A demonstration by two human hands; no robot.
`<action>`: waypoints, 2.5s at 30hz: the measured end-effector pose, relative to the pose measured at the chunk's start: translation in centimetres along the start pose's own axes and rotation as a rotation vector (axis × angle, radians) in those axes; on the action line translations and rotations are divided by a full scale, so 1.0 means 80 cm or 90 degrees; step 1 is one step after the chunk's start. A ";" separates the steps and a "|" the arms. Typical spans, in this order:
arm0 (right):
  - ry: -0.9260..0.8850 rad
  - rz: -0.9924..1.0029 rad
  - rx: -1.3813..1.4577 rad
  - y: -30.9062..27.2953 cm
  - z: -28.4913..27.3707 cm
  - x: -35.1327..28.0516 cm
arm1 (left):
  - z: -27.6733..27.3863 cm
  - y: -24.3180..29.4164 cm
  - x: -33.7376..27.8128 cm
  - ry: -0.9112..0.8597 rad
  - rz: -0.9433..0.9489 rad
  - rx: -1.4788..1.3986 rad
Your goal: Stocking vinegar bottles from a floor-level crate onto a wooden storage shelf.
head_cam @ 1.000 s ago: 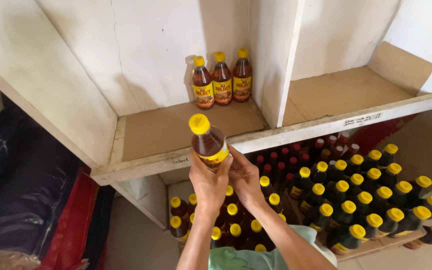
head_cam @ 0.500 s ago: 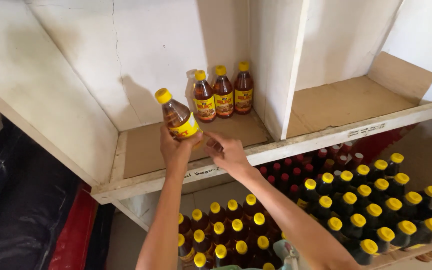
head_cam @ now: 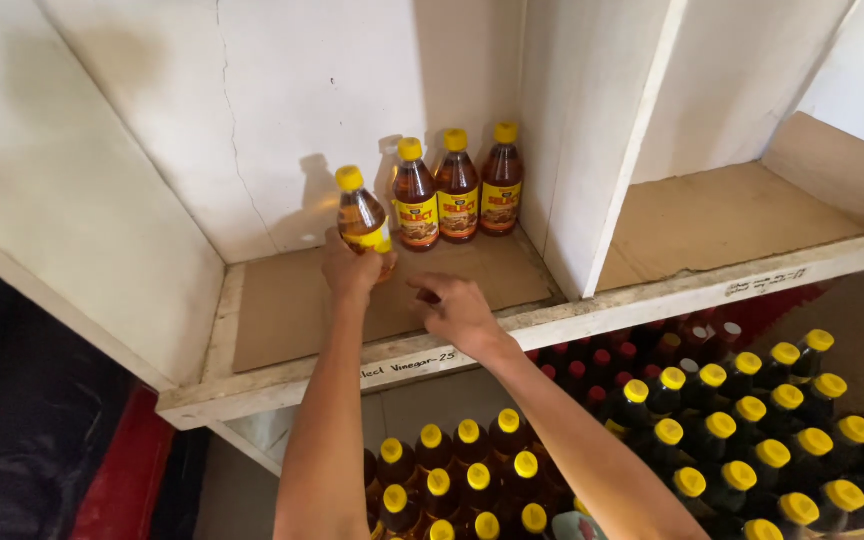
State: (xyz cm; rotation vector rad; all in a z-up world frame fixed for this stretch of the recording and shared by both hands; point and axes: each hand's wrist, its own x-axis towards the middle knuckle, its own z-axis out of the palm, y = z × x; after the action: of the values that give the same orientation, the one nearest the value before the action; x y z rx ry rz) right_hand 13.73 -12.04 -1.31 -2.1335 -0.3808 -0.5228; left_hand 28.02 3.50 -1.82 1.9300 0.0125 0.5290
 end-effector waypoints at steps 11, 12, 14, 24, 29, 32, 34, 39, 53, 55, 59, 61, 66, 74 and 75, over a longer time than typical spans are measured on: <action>0.039 0.013 0.032 -0.001 0.000 -0.003 | 0.042 -0.023 0.052 -0.013 0.008 0.141; 0.035 0.010 0.021 -0.004 0.000 -0.003 | 0.045 -0.028 0.055 -0.009 0.013 0.142; 0.039 0.002 0.026 -0.008 0.000 -0.003 | 0.049 -0.030 0.056 -0.004 0.017 0.138; 0.055 -0.035 0.003 -0.018 0.003 -0.004 | 0.069 -0.039 0.064 -0.004 -0.002 0.075; 0.066 -0.042 -0.023 -0.019 0.005 -0.005 | 0.075 -0.044 0.068 0.003 0.008 0.047; 0.062 -0.029 -0.037 -0.021 0.001 -0.005 | 0.084 -0.046 0.072 0.014 0.014 0.040; 0.049 -0.007 -0.037 -0.019 0.002 -0.005 | 0.083 -0.047 0.071 0.020 0.021 0.047; 0.048 -0.027 -0.028 -0.014 0.004 -0.006 | 0.076 -0.039 0.067 0.000 0.016 0.074; 0.055 -0.026 -0.046 -0.024 0.000 -0.008 | 0.053 -0.005 0.034 -0.005 -0.053 0.095; 0.055 -0.019 -0.052 -0.023 0.000 -0.006 | 0.051 0.009 0.031 -0.004 -0.055 0.093; 0.073 -0.043 -0.055 -0.021 0.003 -0.007 | 0.052 0.014 0.030 -0.019 -0.079 0.106; 0.075 -0.043 -0.064 -0.019 0.003 -0.006 | 0.065 -0.001 0.041 -0.021 -0.074 0.106; 0.063 -0.051 -0.071 -0.013 0.006 -0.006 | 0.080 -0.034 0.062 -0.006 0.000 0.080; 0.064 -0.041 -0.067 -0.019 0.004 -0.007 | 0.081 -0.060 0.073 -0.017 0.081 0.040; 0.059 -0.028 -0.069 -0.020 0.004 -0.006 | 0.081 -0.060 0.074 -0.017 0.086 0.035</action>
State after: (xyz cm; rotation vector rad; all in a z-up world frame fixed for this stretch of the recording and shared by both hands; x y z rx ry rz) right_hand 12.64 -10.94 -0.64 -2.1996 -0.3546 -0.6781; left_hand 36.83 1.28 -5.98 2.0012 -0.1228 0.5978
